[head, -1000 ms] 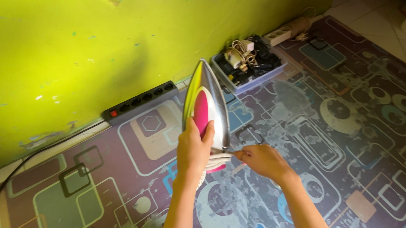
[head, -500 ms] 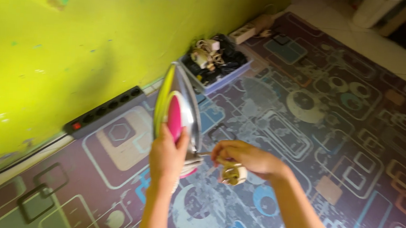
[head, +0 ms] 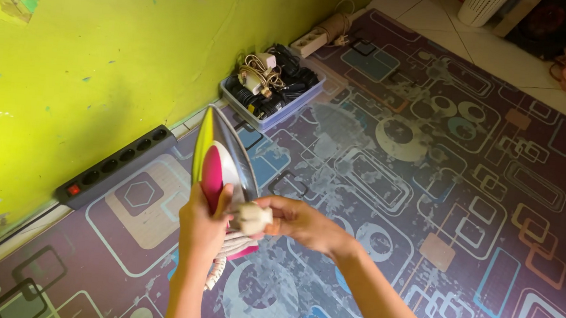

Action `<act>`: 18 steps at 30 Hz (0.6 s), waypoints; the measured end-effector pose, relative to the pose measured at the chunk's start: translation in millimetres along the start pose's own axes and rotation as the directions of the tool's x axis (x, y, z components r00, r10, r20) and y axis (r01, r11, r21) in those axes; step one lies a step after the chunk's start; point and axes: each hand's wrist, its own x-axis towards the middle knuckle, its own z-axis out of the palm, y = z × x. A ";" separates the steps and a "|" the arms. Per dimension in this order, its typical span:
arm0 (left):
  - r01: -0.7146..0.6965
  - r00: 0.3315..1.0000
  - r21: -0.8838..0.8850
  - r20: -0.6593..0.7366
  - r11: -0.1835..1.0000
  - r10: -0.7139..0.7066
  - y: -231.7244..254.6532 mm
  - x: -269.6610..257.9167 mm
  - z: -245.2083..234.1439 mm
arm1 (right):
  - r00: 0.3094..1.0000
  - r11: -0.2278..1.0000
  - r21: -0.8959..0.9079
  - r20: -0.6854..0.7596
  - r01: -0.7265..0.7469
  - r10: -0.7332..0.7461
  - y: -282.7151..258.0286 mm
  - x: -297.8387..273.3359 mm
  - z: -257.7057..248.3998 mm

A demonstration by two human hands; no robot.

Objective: Organizing a charging cable and wrapping the power cord around an iron.

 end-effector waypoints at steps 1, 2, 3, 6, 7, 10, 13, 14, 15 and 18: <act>0.001 1.000 0.001 0.002 1.000 -0.001 -2.2 -1.8 0.5 | 1.000 1.000 0.002 -0.002 -0.001 0.001 -1.4 0.7 5.8; 0.024 0.999 -0.047 0.038 0.999 -0.022 -3.8 -2.3 1.4 | 0.997 0.989 -0.145 -0.075 0.020 -0.031 -3.6 2.2 10.6; 0.048 0.996 -0.095 0.075 0.994 -0.041 -5.4 -2.9 2.1 | 0.987 0.957 -0.290 -0.144 0.028 -0.073 -5.9 3.7 15.6; 0.135 0.985 -0.327 0.149 0.935 -0.090 -20.3 2.8 8.1 | 0.939 0.876 -0.476 -0.257 0.083 -0.228 -1.5 4.1 20.1; 0.134 0.985 -0.327 0.146 0.936 -0.090 -23.5 3.5 10.2 | 0.940 0.876 -0.475 -0.254 0.085 -0.229 1.8 4.9 21.4; 0.057 0.998 -0.210 0.053 0.976 -0.047 -24.3 4.9 12.9 | 0.913 0.913 -0.382 -0.307 0.141 -0.269 13.9 7.1 23.5; 0.120 0.993 -0.228 0.047 0.966 -0.112 -11.3 3.3 6.9 | 0.887 0.945 -0.266 -0.364 0.192 -0.282 22.4 7.6 23.9; 0.143 0.990 -0.218 0.041 0.965 -0.137 -9.7 2.5 4.4 | 0.867 0.955 -0.194 -0.409 0.222 -0.285 19.1 7.8 25.1; 0.166 0.986 -0.209 0.034 0.964 -0.163 -8.1 1.6 1.7 | 0.845 0.959 -0.123 -0.453 0.255 -0.283 15.9 8.1 26.3; 0.172 0.984 -0.240 0.007 0.955 -0.176 5.5 -0.8 -2.5 | 0.825 0.981 -0.029 -0.537 0.189 -0.175 1.6 6.5 34.5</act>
